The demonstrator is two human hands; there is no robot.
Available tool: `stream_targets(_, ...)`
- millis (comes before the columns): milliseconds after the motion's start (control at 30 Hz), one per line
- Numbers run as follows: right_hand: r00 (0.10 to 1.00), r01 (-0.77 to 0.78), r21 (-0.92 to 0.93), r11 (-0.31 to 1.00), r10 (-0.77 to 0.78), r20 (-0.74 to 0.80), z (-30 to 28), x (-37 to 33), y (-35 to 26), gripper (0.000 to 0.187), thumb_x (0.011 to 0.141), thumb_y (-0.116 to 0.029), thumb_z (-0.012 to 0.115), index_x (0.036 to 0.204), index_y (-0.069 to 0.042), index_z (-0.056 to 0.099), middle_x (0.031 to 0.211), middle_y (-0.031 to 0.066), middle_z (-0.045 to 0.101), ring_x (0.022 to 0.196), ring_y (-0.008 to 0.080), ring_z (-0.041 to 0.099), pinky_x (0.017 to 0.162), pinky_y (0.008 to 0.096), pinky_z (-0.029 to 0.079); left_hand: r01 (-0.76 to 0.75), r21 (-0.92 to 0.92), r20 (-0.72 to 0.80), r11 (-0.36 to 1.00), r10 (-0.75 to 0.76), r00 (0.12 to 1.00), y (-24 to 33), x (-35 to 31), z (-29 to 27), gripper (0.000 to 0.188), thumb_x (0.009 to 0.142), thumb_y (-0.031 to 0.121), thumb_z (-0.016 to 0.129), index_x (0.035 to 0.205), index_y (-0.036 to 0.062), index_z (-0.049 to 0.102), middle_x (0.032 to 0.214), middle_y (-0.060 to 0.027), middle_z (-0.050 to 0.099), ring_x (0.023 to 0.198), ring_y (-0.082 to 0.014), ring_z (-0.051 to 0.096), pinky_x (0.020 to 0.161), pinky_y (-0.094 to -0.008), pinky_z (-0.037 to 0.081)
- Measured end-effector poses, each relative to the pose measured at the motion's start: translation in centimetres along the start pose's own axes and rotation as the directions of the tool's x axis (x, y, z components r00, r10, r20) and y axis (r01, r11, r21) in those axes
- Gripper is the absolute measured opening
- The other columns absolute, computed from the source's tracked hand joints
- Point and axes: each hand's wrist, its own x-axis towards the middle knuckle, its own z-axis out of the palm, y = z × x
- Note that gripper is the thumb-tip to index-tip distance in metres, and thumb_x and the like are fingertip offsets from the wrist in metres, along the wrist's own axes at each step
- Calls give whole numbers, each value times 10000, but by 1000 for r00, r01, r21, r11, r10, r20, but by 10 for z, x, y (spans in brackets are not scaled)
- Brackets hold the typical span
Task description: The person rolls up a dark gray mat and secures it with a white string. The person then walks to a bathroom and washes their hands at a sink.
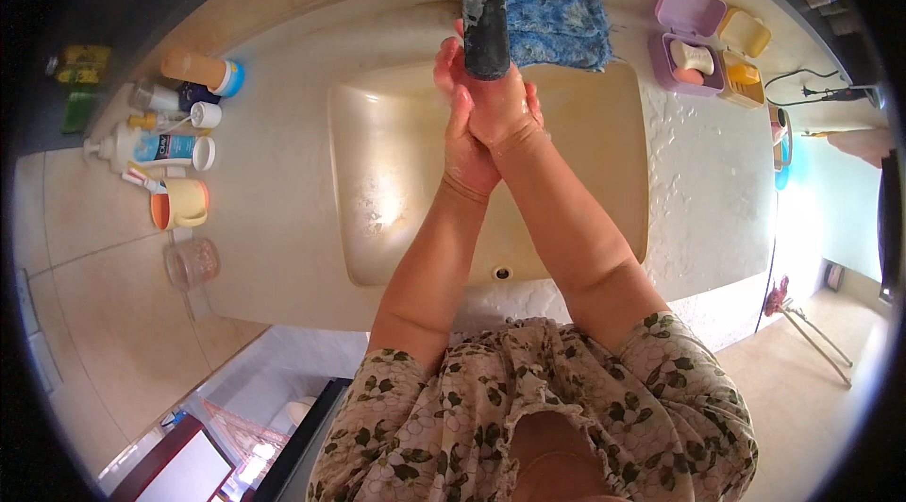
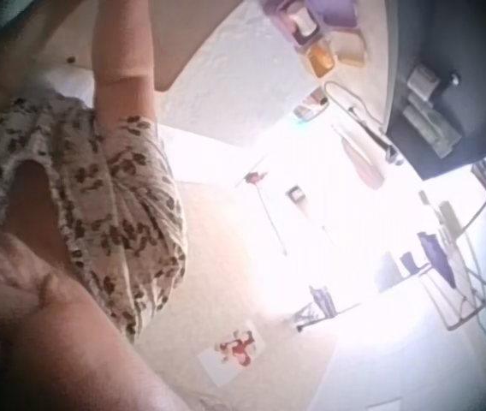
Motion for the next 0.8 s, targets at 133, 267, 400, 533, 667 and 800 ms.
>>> stream_targets(133,944,-324,-68,943,318,-87,15,-3,-21,317,888,-231,585,1149,-62,522,843,92,568,799,191,559,761,315,497,158,-127,-46,979,-165,985,0,4,-19,380,931,427,426,1125,104,472,927,-104,555,813,-228,548,775,-371,461)
stream_targets(267,997,-67,-746,662,75,-23,11,-1,-9,251,866,-194,597,1073,-54,579,865,89,594,775,215,581,726,333,497,109,41,-307,993,-91,947,-10,0,-47,381,929,430,418,1115,103,481,904,-100,560,797,-226,559,777,-367,467)
stream_targets(400,897,427,-903,49,-143,417,-29,-10,-15,190,832,-123,582,1009,-94,646,938,110,633,849,297,601,734,377,483,33,109,-371,994,10,929,-5,5,-22,420,914,430,462,1167,95,480,1011,-104,573,931,-242,571,843,-391,468)
stream_targets(533,871,485,-870,-93,-40,490,-31,-28,-19,187,855,-64,517,991,-55,645,1018,110,613,941,274,580,804,336,471,115,326,-372,938,16,928,6,5,-28,404,862,320,586,1164,68,495,1069,-113,573,1004,-247,566,873,-393,470)
stream_targets(667,987,-149,-664,732,71,-143,-18,-39,-2,200,857,-22,485,1011,0,611,1114,105,582,1017,218,570,852,300,457,128,439,-298,889,9,955,13,15,-43,262,844,227,607,1034,56,553,972,-91,594,888,-228,592,801,-371,494)
stream_targets(800,956,-211,117,970,230,-184,-2,-58,-3,222,839,-6,549,1061,-15,566,1025,79,582,1004,162,566,830,282,462,73,467,27,881,-96,995,40,10,-33,161,866,235,534,888,77,556,813,-39,566,785,-188,564,731,-344,478)
